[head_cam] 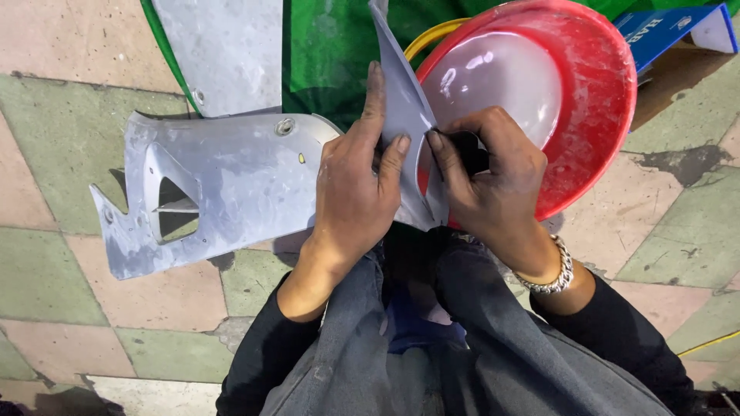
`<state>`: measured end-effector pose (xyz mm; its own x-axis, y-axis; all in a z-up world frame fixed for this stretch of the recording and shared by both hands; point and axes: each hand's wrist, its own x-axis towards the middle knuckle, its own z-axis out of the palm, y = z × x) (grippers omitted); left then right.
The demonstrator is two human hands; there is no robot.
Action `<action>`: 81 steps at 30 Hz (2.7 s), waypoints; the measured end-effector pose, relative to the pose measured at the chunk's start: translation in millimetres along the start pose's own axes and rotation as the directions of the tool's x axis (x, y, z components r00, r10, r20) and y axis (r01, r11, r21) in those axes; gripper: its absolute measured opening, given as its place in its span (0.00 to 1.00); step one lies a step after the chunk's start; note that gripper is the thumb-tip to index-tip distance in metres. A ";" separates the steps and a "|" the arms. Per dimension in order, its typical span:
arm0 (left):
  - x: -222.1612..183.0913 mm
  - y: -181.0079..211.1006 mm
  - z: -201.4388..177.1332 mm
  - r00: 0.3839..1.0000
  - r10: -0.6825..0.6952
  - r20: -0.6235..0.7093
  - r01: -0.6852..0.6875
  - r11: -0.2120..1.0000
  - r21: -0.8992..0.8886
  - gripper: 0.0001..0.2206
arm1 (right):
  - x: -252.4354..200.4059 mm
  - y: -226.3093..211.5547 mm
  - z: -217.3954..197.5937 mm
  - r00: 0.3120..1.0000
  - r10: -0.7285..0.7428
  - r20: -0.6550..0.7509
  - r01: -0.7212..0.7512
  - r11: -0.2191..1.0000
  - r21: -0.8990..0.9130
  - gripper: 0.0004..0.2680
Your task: Wet sanding a motorcycle fairing using a sanding block and a bucket of water to prepare the surface.
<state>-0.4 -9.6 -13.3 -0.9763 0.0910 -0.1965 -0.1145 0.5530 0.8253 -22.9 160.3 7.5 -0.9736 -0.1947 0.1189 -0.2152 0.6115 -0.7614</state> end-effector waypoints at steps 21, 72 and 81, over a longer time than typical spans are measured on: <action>-24.6 29.7 -17.4 0.975 -0.057 0.214 0.042 0.996 0.074 0.36 | -17.3 -3.6 -23.7 0.984 0.138 0.113 -0.147 0.986 0.077 0.05; -32.0 20.2 -5.1 0.993 0.013 0.115 -0.021 0.998 0.067 0.35 | 11.9 88.7 -16.0 0.736 0.586 0.339 -0.096 0.587 -0.804 0.09; -30.4 23.7 -6.8 0.993 0.002 0.118 -0.009 0.998 0.065 0.34 | 29.4 -5.5 -39.5 0.987 0.054 0.151 -0.058 0.998 0.022 0.09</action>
<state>25.3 -4.9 15.8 -0.9479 0.1893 -0.2564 -0.0933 0.6045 0.7911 -53.3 181.5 40.4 -0.9614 -0.2746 -0.0196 -0.1568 0.6046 -0.7810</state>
